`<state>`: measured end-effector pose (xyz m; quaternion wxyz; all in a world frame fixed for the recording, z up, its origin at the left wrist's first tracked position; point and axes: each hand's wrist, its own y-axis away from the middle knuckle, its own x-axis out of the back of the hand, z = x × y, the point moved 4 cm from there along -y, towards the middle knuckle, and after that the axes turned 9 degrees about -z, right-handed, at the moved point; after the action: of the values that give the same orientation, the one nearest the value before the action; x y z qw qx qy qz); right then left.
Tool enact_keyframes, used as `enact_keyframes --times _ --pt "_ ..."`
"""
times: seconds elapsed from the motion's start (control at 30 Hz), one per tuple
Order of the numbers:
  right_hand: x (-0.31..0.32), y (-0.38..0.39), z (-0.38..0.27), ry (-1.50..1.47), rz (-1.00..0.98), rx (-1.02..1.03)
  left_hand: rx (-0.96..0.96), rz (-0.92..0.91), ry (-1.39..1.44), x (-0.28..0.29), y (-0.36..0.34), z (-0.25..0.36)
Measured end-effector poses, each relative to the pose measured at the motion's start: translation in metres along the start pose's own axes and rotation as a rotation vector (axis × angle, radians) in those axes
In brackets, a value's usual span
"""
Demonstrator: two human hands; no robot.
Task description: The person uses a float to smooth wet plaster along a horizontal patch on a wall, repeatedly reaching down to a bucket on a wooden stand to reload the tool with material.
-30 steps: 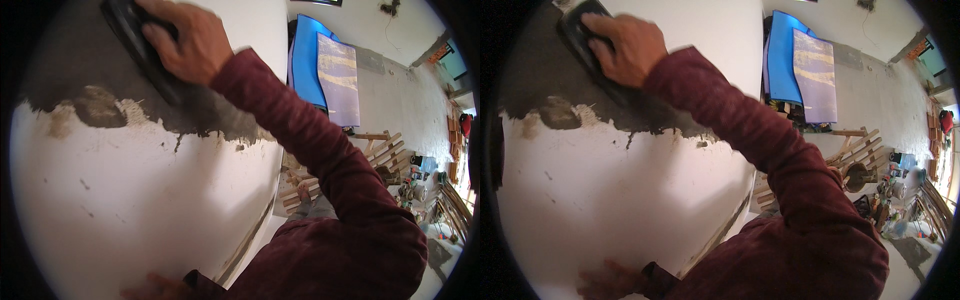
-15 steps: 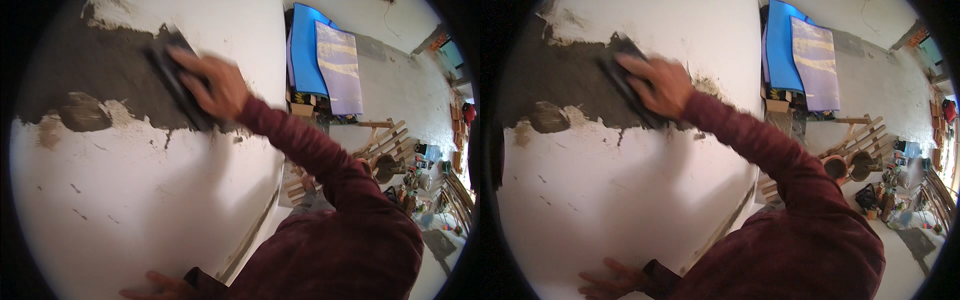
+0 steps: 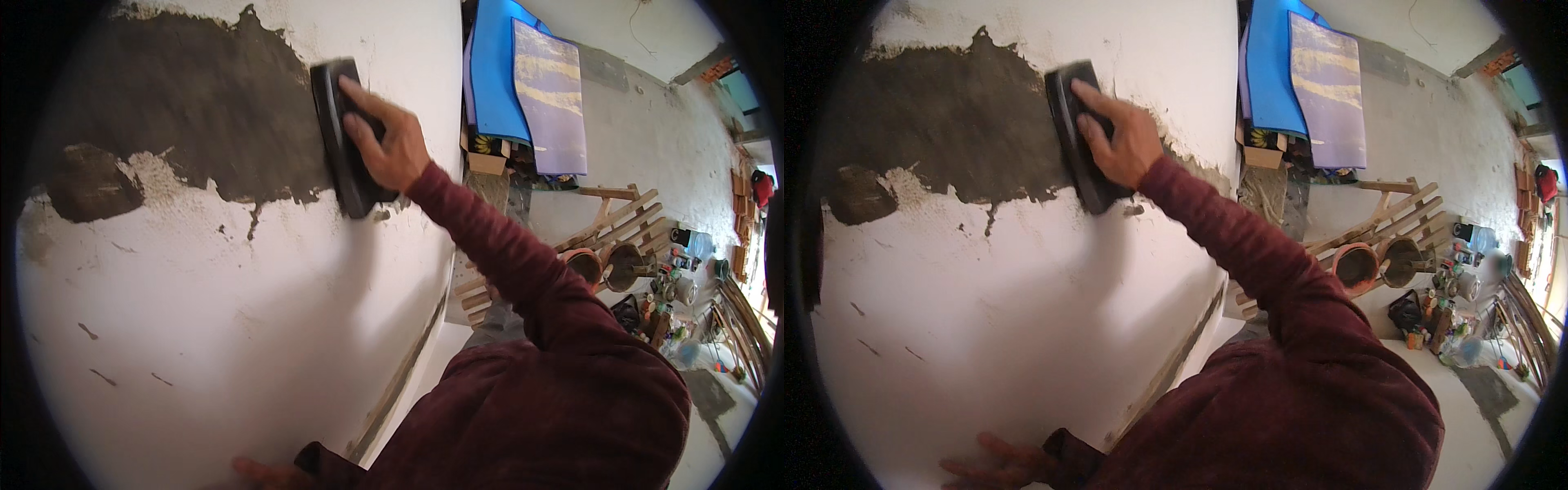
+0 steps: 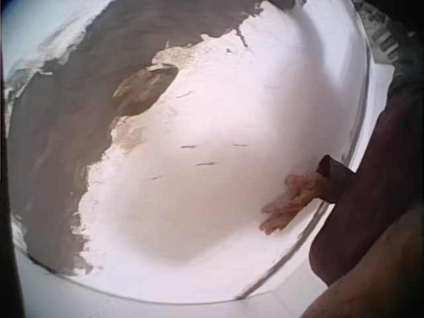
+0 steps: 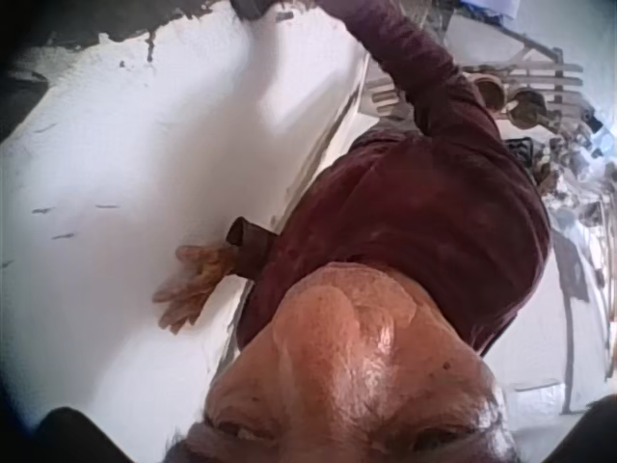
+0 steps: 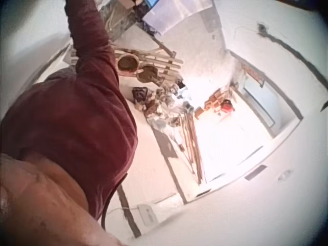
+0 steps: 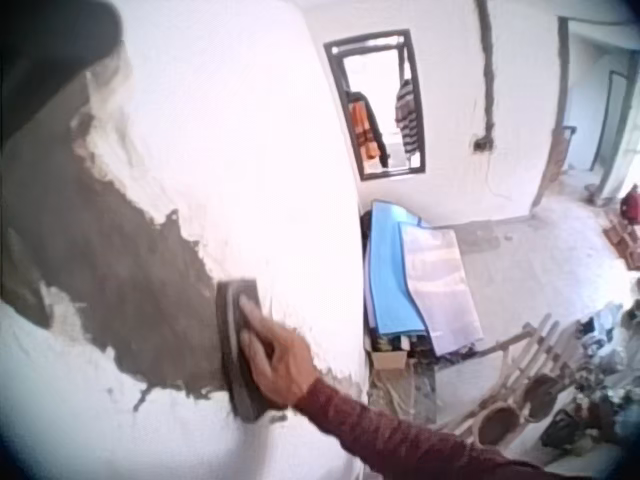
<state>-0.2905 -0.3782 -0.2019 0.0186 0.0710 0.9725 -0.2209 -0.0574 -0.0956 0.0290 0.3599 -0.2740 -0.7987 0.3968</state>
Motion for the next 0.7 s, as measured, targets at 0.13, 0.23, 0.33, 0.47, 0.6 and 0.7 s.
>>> enact_keyframes --times 0.13,0.23,0.33,0.47,0.6,0.7 --pt "-0.011 0.047 -0.009 0.065 -0.079 0.091 0.025 -0.007 0.02 0.001 0.001 0.0" --pt "-0.012 0.047 -0.009 0.1 -0.075 0.076 0.057 -0.005 0.012 0.003 0.0 0.001" --pt "0.001 0.006 -0.003 -0.08 0.001 -0.07 0.045 -0.013 0.016 0.004 -0.002 0.003" --pt "-0.006 0.02 -0.028 0.11 -0.071 0.146 0.103 -0.024 0.029 0.005 -0.001 0.003" --pt "-0.009 -0.009 -0.06 0.063 -0.046 0.258 0.067 -0.03 0.001 0.007 0.001 0.003" --pt "0.012 -0.099 -0.098 0.123 0.074 0.321 0.059 -0.045 -0.009 0.009 0.0 0.003"
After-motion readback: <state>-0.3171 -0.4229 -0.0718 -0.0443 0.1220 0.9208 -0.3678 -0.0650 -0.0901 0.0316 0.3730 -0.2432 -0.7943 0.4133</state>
